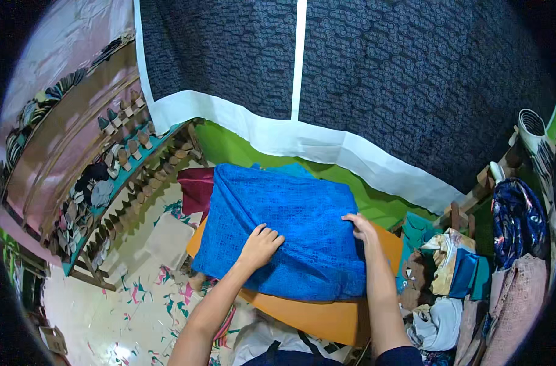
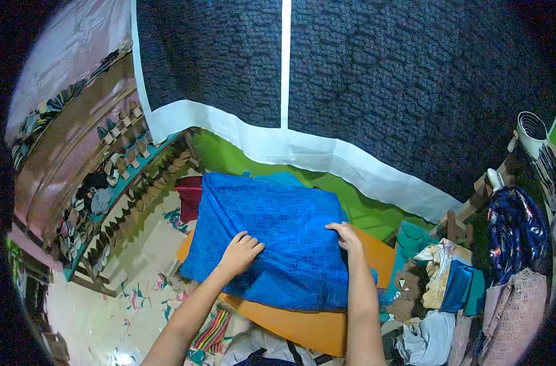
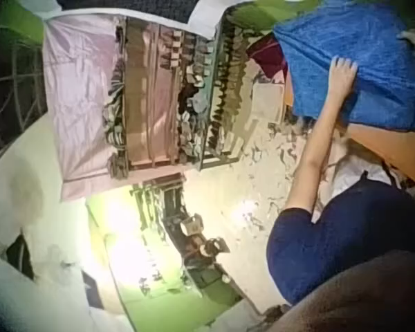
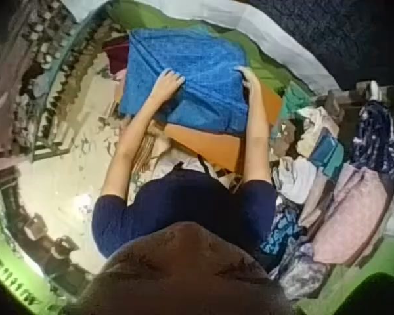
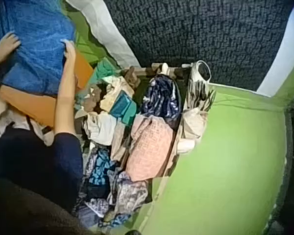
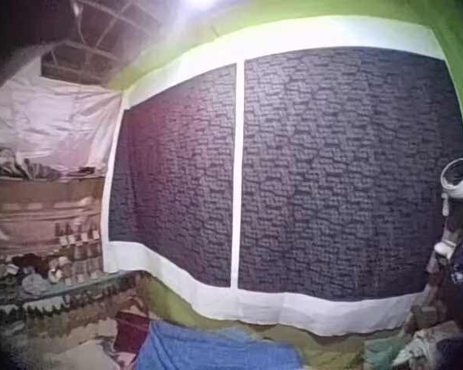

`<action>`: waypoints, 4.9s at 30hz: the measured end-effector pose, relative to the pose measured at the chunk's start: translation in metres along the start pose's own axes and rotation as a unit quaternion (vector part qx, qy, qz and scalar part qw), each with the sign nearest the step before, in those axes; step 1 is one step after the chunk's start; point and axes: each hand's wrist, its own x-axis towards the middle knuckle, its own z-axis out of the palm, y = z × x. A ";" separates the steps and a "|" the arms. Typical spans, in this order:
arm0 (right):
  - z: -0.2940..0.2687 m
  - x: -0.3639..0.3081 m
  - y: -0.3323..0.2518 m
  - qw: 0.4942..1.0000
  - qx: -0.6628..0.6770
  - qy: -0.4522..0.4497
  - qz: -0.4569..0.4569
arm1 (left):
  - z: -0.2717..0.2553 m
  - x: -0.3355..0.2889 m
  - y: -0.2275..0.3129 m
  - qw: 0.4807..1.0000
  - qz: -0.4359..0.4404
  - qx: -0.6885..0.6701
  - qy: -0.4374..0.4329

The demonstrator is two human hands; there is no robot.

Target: Folding pieces of fabric and placing them on a shelf.

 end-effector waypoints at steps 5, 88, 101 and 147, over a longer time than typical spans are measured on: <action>0.022 -0.101 -0.031 0.980 -0.067 -0.160 -0.103 | -0.026 -0.019 0.016 0.998 0.018 0.012 0.052; -0.065 -0.234 0.229 0.971 -0.130 0.073 -0.189 | 0.005 -0.290 0.179 0.958 0.126 -0.238 -0.094; 0.018 -0.266 0.240 0.626 -0.681 0.130 -0.357 | 0.072 -0.165 0.175 0.990 -0.120 -0.052 -0.056; 0.046 -0.254 0.102 0.534 -0.699 -0.466 -0.089 | -0.023 -0.278 0.162 0.994 -0.092 -0.053 0.012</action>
